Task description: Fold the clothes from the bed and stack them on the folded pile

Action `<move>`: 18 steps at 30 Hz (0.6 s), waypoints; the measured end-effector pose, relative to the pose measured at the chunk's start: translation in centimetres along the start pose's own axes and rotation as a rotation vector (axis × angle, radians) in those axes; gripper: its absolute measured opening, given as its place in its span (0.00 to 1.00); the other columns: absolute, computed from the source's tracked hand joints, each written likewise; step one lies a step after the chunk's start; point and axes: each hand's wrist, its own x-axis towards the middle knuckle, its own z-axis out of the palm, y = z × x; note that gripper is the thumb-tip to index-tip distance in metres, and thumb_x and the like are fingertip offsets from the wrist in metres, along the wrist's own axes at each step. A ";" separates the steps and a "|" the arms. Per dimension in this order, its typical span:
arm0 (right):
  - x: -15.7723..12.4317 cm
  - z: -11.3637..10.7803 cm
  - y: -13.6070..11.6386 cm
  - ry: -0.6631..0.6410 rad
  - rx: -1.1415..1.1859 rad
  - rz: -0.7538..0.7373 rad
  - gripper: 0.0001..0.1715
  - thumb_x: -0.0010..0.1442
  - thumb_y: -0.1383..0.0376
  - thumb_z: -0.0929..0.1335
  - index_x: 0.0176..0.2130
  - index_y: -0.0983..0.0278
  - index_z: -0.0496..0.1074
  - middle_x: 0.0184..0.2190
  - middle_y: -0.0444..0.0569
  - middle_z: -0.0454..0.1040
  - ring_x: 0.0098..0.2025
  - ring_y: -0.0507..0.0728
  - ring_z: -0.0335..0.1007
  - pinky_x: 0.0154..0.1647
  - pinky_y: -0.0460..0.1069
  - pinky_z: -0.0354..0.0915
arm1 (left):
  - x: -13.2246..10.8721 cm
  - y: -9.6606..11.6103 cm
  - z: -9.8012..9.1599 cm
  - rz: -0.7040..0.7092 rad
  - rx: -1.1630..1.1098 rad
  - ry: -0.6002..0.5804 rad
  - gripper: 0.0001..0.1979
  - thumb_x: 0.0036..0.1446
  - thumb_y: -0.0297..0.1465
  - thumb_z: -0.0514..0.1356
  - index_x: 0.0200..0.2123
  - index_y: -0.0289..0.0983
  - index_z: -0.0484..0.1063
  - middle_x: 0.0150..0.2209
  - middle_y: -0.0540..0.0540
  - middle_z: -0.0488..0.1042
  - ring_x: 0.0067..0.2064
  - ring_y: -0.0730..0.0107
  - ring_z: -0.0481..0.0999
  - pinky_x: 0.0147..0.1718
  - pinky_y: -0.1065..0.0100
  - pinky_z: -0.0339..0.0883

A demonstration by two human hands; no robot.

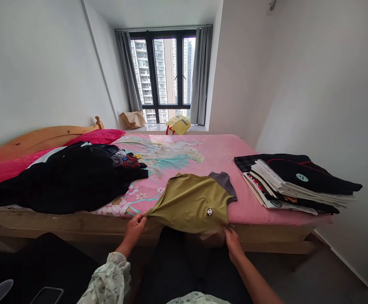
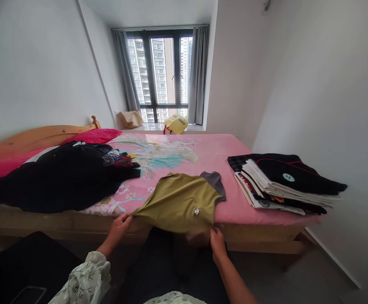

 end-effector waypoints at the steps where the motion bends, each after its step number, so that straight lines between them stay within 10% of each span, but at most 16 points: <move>1: -0.1 -1.2 -0.8 0.021 0.023 -0.007 0.26 0.41 0.48 0.69 0.36 0.63 0.69 0.35 0.51 0.76 0.43 0.62 0.71 0.40 0.51 0.66 | -0.6 0.2 -0.6 -0.010 -0.044 -0.043 0.19 0.48 0.42 0.53 0.35 0.35 0.73 0.19 0.52 0.67 0.23 0.69 0.67 0.27 0.67 0.63; 8: -0.5 -12.1 -7.7 0.093 -0.043 0.034 0.26 0.38 0.50 0.73 0.34 0.62 0.69 0.23 0.44 0.73 0.26 0.57 0.70 0.28 0.49 0.65 | -8.7 1.9 1.0 -0.283 -0.554 -0.639 0.19 0.48 0.46 0.62 0.31 0.35 0.69 0.25 0.47 0.76 0.28 0.69 0.75 0.30 0.69 0.68; 14: 0.1 -19.0 -4.8 0.295 -0.610 -0.107 0.20 0.38 0.48 0.66 0.23 0.62 0.70 0.23 0.50 0.73 0.31 0.63 0.70 0.32 0.52 0.63 | -16.2 3.3 4.9 -0.397 -0.494 -0.733 0.23 0.48 0.52 0.59 0.26 0.37 0.62 0.20 0.47 0.74 0.22 0.73 0.73 0.22 0.74 0.61; 18: -0.9 -18.3 -1.7 0.381 -0.564 -0.200 0.20 0.37 0.51 0.65 0.28 0.63 0.67 0.26 0.54 0.73 0.32 0.62 0.70 0.33 0.53 0.65 | -17.2 5.7 4.2 -0.336 -0.504 -0.718 0.21 0.51 0.50 0.57 0.26 0.37 0.62 0.20 0.51 0.72 0.25 0.74 0.72 0.25 0.74 0.62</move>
